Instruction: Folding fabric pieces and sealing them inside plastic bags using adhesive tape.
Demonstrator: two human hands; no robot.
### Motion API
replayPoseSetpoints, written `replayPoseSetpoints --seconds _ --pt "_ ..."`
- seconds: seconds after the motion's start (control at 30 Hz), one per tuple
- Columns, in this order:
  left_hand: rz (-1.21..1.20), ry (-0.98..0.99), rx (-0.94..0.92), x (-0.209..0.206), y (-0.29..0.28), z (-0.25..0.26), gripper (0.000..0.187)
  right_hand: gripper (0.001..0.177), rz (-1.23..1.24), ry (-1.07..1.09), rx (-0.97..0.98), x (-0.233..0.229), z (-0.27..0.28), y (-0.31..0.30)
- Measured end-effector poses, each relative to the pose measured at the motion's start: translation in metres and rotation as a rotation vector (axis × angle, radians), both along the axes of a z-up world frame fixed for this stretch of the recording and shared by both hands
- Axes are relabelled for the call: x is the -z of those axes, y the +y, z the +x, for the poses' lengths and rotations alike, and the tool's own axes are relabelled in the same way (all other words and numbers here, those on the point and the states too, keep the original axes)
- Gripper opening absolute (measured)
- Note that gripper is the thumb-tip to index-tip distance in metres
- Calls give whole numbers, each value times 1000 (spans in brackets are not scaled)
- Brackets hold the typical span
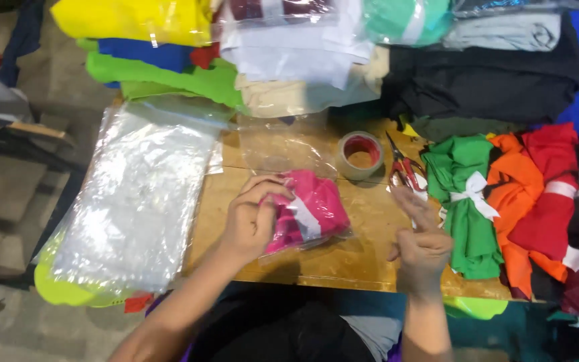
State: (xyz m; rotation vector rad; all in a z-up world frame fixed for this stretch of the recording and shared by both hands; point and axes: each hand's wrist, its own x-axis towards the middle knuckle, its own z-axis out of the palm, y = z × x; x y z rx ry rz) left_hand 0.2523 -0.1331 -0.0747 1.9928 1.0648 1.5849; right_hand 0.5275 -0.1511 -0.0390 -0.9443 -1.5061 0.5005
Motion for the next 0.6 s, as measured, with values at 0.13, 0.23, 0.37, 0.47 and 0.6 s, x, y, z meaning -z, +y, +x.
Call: replayPoseSetpoints --seconds 0.13,0.23,0.37,0.47,0.6 --pt "-54 -266 2 20 2 7 47 19 -469 162 -67 19 -17 -6" --pt "-95 -371 39 31 6 2 43 19 -400 29 -40 55 -11 2" --pt "-35 -365 22 58 8 3 46 34 -446 27 110 80 -3 11" --pt "47 -223 -13 63 7 12 45 34 -442 -10 137 91 9 7" --pt "44 -173 -20 52 7 13 47 34 -395 109 146 100 11 8"
